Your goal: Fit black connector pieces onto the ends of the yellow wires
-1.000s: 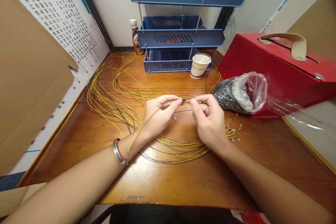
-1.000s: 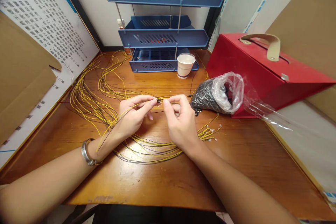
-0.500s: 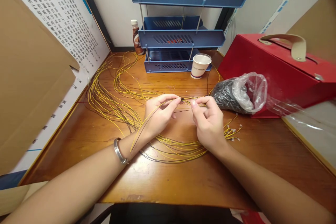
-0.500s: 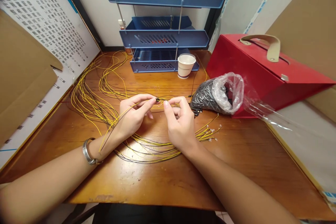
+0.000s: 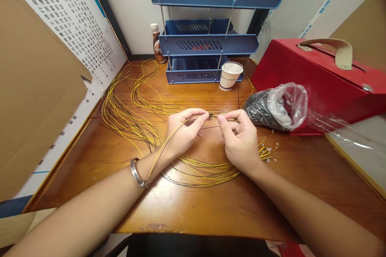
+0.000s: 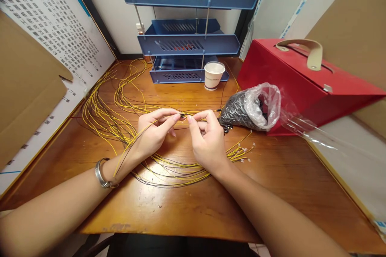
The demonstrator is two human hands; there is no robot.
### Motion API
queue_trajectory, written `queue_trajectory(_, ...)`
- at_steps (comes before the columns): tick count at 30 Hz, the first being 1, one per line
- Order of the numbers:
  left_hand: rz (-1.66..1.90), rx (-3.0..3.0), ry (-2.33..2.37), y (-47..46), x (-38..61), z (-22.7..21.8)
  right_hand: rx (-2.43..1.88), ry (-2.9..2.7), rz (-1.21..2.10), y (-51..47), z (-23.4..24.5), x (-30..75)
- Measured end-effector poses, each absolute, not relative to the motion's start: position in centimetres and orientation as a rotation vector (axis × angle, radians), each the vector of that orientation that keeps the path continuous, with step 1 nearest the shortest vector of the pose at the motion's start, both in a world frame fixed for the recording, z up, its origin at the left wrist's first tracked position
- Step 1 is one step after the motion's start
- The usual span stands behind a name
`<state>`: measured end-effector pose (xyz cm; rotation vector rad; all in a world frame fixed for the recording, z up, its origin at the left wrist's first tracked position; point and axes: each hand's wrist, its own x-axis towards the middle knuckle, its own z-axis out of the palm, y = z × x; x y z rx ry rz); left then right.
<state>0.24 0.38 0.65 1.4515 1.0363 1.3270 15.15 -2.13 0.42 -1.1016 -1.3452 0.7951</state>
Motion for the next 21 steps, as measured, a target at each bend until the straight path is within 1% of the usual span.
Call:
queue_trajectory(8, 1.288, 1.436, 0.933, 0.35, 0.36, 0.56, -1.170, -1.386, 0.810, -2.05, -0.06, 15.16)
queue_trajectory(13, 1.325, 1.396, 0.946, 0.51, 0.41, 0.85, -1.196, -1.373, 0.849, -2.06, 0.06, 15.31)
queue_trajectory(21, 1.331, 1.398, 0.976, 0.54, 0.43, 0.75, -1.168, -1.361, 0.820, -1.96, 0.27, 15.26)
